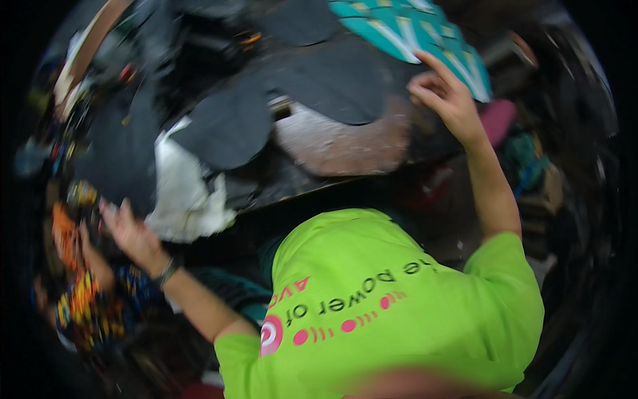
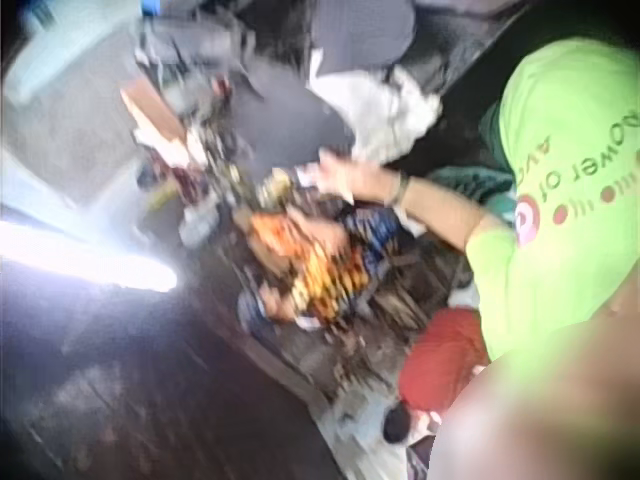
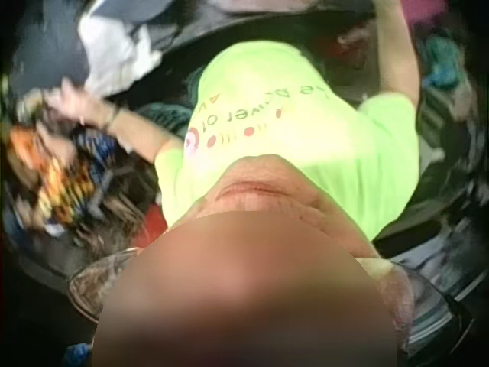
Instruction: The person sorts and stacks black and green leaf-shaped rubber pieces on a workbench. They pick up pieces, wipe them with a white cloth, and arrange them into neat piles. A second person is visible at the same table working on similar materials.
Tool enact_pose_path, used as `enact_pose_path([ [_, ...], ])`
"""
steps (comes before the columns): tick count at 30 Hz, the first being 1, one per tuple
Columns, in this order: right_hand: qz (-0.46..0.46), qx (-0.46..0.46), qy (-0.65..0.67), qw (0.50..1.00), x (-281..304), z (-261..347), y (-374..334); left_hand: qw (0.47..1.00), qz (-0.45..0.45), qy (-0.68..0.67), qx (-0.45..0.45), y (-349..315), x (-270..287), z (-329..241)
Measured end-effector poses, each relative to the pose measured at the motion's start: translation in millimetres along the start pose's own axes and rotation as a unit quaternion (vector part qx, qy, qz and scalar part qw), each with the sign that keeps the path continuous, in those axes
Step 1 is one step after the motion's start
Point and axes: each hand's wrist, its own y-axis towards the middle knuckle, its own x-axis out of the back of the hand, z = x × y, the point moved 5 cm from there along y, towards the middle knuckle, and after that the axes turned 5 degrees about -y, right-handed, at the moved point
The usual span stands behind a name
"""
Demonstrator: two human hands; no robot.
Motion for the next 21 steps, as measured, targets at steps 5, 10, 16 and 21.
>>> enact_pose_path([
  [5, -0.120, -0.086, -0.337, 0.930, 122, -69, 47, 0.991, 0.029, 0.121, 0.056, 30, 56, 52],
  [10, -0.031, -0.134, -0.577, 0.805, 163, -155, 64, 0.880, 0.011, 0.474, -0.010, 24, 63, 56],
  [16, 0.085, -0.097, -0.554, 0.822, 162, -169, 61, 0.879, 0.077, 0.439, -0.167, -18, 0, 11],
  [21, 0.145, -0.095, -0.638, 0.750, 139, -125, 59, 0.914, 0.101, 0.334, -0.209, -57, -60, -17],
])
